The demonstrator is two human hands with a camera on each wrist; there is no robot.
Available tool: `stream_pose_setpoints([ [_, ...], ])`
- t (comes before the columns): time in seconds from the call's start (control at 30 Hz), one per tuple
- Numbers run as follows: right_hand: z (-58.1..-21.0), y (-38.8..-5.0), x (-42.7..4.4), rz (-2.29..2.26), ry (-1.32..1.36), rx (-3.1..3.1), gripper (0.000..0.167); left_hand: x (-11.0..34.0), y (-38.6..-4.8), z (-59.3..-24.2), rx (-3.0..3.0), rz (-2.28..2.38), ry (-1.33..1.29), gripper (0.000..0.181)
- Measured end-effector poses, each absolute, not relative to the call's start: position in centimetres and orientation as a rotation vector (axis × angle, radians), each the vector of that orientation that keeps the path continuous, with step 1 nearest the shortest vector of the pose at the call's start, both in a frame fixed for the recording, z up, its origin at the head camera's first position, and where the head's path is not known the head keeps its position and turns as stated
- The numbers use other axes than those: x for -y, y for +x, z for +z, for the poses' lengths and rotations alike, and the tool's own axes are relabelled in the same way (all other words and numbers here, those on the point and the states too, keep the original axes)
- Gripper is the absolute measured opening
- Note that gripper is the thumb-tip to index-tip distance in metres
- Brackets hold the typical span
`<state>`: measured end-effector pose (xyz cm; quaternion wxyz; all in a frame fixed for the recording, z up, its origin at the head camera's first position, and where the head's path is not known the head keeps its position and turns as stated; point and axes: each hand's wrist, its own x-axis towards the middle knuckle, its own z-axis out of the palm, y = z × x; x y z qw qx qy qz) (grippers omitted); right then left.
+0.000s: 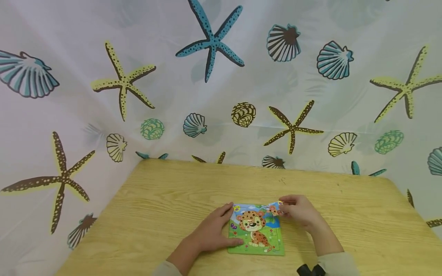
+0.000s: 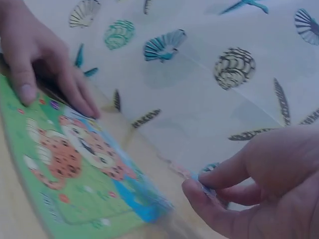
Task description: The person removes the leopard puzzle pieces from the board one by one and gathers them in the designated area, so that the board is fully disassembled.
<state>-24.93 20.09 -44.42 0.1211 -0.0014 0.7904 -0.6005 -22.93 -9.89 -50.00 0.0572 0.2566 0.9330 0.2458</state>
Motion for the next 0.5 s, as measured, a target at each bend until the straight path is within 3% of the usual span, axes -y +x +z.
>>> stream_pose_setpoints([
  [0.17, -44.0, -24.9, -22.3, -1.732, 0.104, -2.36, 0.042, 10.0, -23.1, -50.0, -2.84, 0.73, 0.772, 0.115],
  [0.5, -45.7, -25.5, -22.8, -1.628, 0.244, -2.537, 0.03, 9.9, -23.0, -49.6, -2.823, 0.766, 0.763, 0.113],
])
